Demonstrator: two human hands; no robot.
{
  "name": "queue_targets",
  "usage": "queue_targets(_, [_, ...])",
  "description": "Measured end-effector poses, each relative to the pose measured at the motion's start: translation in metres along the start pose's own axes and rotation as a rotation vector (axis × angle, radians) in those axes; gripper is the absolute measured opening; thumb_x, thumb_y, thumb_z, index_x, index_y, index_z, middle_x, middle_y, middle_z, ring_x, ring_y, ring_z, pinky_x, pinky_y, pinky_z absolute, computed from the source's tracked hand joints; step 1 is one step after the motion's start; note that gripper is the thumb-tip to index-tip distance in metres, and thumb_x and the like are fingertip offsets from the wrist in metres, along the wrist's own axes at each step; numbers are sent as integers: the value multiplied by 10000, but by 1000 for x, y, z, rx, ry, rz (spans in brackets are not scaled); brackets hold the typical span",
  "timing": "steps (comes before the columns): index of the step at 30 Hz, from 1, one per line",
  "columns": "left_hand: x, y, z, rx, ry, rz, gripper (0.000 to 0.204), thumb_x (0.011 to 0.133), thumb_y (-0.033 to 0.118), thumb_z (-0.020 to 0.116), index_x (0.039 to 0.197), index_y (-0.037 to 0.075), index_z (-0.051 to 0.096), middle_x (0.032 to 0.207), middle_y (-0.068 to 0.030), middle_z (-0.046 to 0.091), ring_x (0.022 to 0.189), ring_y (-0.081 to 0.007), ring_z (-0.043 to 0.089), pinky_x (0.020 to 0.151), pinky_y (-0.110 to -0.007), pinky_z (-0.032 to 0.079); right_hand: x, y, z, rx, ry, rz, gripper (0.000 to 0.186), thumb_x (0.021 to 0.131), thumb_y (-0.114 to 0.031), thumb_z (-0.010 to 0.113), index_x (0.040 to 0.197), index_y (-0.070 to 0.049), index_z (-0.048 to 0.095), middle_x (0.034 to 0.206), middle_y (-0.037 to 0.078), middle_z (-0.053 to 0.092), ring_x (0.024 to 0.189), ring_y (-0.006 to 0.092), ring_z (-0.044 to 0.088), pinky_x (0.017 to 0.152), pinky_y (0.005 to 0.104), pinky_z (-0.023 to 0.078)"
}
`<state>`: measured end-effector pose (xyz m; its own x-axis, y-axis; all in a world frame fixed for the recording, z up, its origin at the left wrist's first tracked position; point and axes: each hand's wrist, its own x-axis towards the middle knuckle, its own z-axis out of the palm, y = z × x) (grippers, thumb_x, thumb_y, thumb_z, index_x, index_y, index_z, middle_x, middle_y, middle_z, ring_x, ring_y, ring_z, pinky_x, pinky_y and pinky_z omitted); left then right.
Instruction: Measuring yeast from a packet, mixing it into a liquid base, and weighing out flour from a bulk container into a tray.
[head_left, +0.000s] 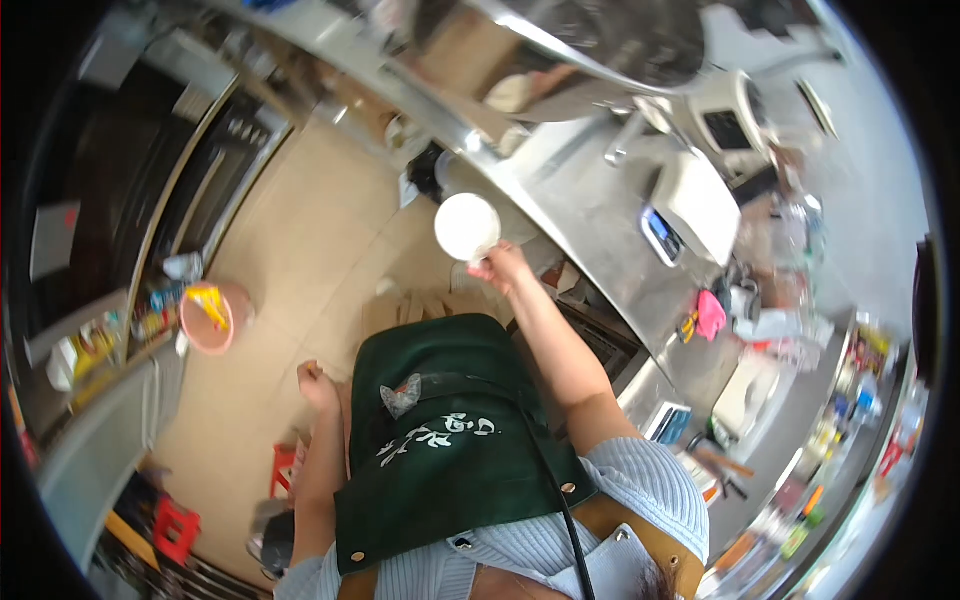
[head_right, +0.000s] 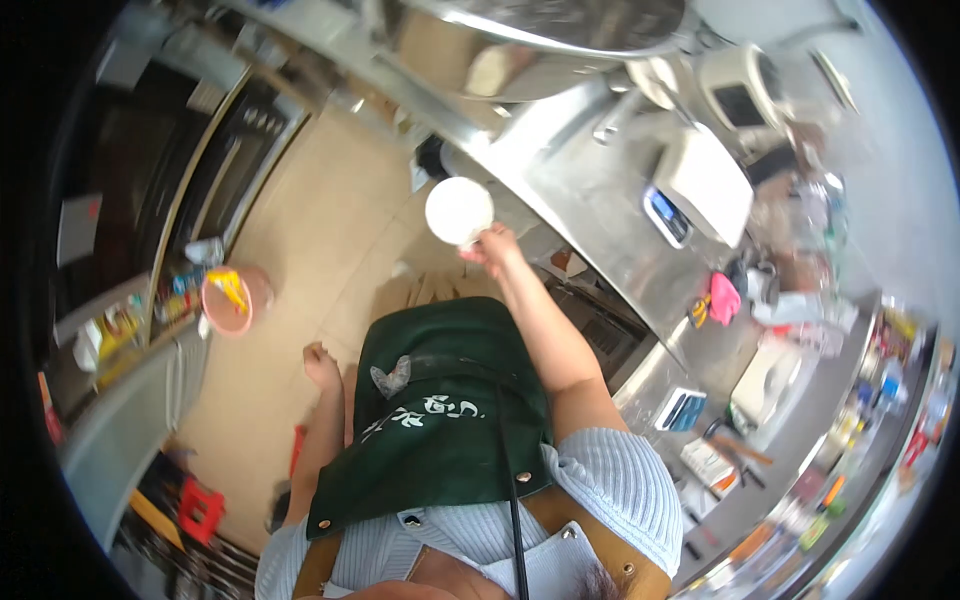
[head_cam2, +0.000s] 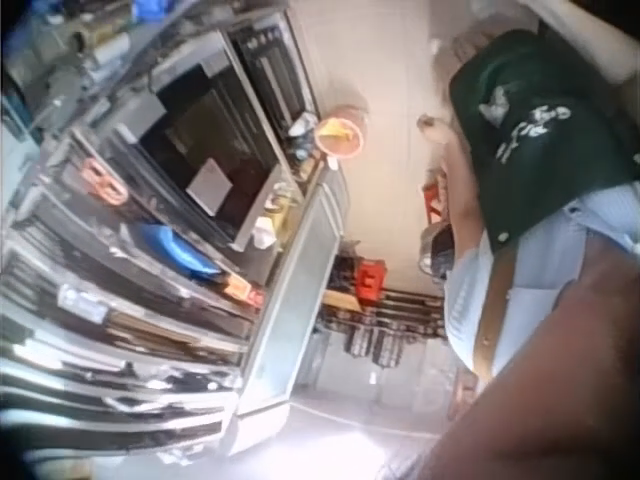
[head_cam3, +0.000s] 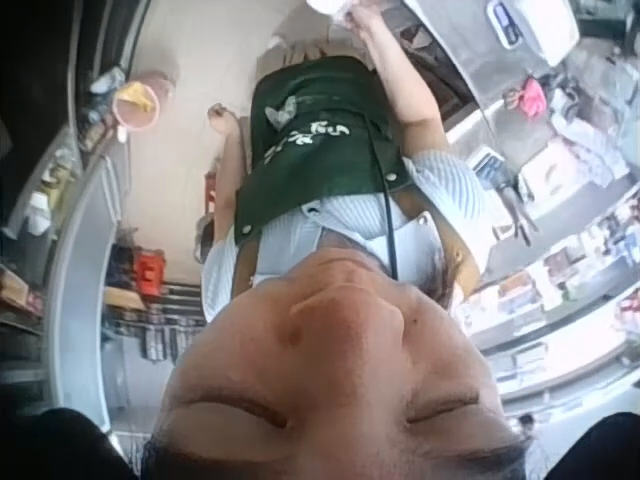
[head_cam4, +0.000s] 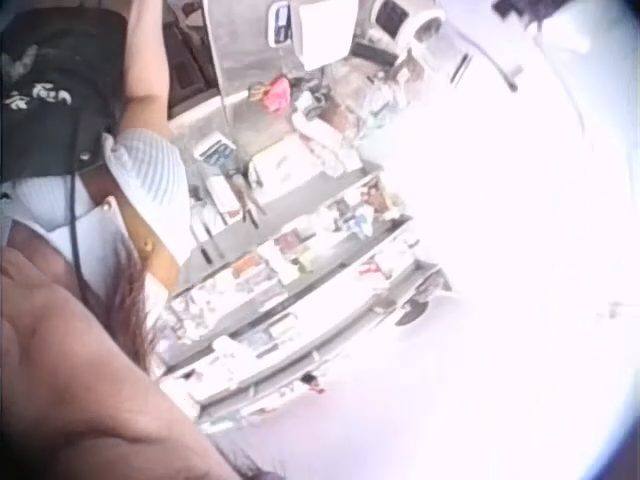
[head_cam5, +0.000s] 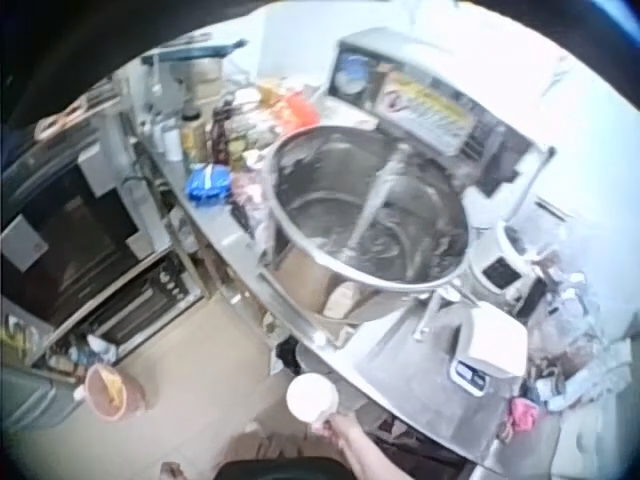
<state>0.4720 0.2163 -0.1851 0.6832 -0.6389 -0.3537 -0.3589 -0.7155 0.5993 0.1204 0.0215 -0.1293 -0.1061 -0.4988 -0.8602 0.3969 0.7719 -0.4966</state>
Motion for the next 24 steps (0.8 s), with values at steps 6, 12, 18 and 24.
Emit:
queue_targets(6, [23, 27, -1, 85, -33, 70, 89, 770, -2, 439, 806, 4, 520, 642, -82, 508, 569, -177, 484, 537, -304, 410, -96, -49, -31, 138, -6, -193, 237, 793, 9, 405, 1022, 44, 456, 830, 165, 590, 655, 232, 608, 509, 324, 540])
queue_targets(12, [42, 70, 23, 28, -70, 146, 99, 765, 12, 427, 803, 6, 518, 620, -87, 506, 486, -165, 479, 467, -291, 398, -157, -124, -152, 111, 298, -504, 234, 766, 46, 429, 997, 52, 472, 809, 166, 586, 595, 227, 604, 455, 286, 534])
queue_targets(18, [38, 121, 38, 65, -113, 194, 107, 758, 19, 424, 799, 4, 522, 576, -90, 510, 493, -172, 501, 464, -300, 399, -180, -191, -276, -54, 708, -682, 146, 738, 40, 430, 880, 56, 455, 740, 159, 569, 546, 227, 588, 441, 293, 531])
queue_targets(24, [58, 87, 50, 112, -48, 277, 83, 734, 20, 459, 766, -4, 532, 570, -116, 520, 510, -230, 514, 500, -347, 403, -176, -233, -304, -143, 915, -659, 154, 720, 8, 427, 856, 76, 455, 726, 187, 564, 543, 254, 602, 420, 306, 528])
